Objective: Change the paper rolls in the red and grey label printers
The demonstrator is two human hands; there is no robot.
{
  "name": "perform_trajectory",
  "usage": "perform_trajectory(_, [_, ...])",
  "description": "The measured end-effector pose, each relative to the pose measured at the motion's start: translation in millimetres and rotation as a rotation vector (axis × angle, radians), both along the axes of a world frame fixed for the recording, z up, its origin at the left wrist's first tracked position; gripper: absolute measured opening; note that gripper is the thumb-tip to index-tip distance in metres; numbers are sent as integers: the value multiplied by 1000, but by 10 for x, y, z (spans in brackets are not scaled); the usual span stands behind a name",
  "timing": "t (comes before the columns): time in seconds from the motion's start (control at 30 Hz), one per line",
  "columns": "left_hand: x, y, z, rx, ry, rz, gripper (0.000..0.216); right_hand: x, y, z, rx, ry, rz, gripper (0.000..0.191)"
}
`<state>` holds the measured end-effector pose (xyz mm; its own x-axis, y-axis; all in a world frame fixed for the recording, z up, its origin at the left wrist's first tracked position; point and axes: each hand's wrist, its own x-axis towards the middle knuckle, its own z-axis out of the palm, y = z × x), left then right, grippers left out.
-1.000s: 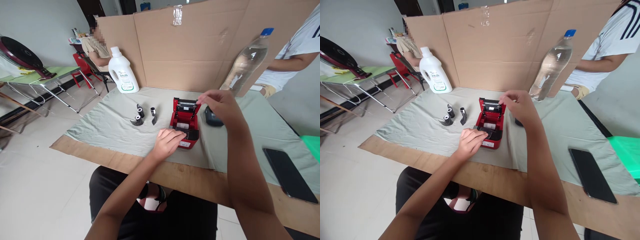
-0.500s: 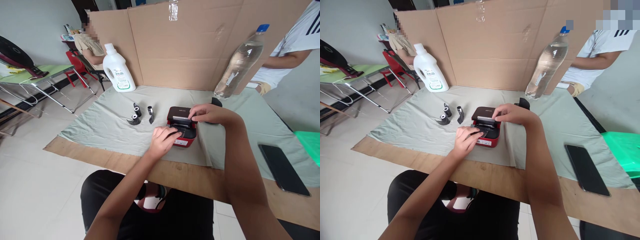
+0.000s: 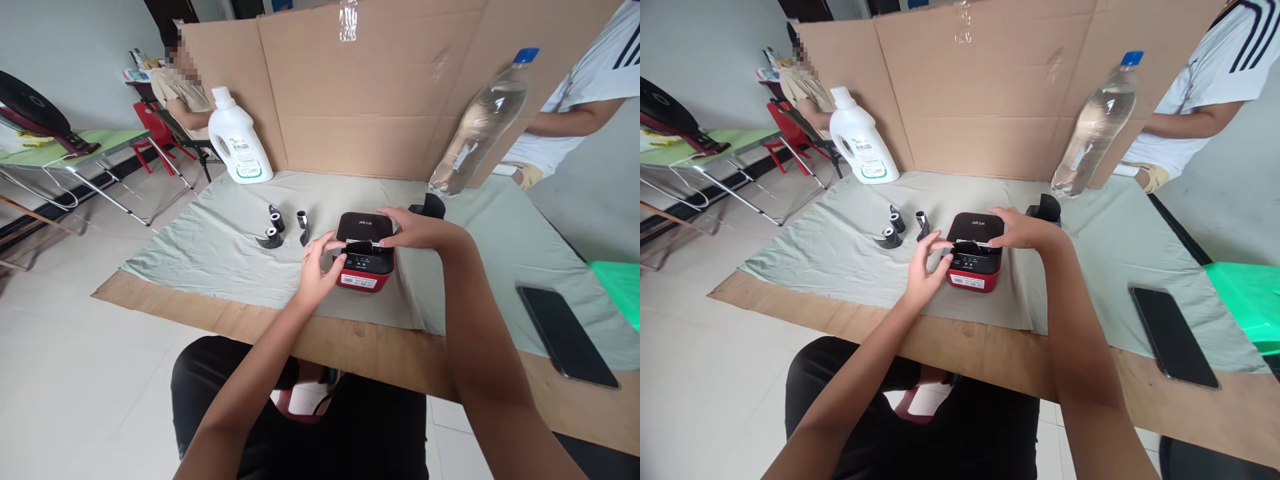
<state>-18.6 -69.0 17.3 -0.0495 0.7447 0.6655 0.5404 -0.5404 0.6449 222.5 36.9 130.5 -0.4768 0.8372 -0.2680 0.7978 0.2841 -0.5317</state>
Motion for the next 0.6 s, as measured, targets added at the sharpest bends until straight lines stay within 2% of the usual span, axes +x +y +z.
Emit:
perform_trajectory(0.13, [27, 132, 206, -2, 39, -16, 10, -20, -34, 44, -35, 41, -21, 93])
perform_trajectory(0.27, [47, 319, 352, -5, 70, -31, 9, -37, -81, 99, -56, 69, -47, 83])
perform_trajectory(0.37, [61, 438, 358, -33, 12, -46, 8, -40, -75, 86, -52, 85, -17, 79])
perform_trajectory(0.6, [102, 576, 242, -128, -268, -139, 10, -81, -29, 19, -14, 55, 26, 79])
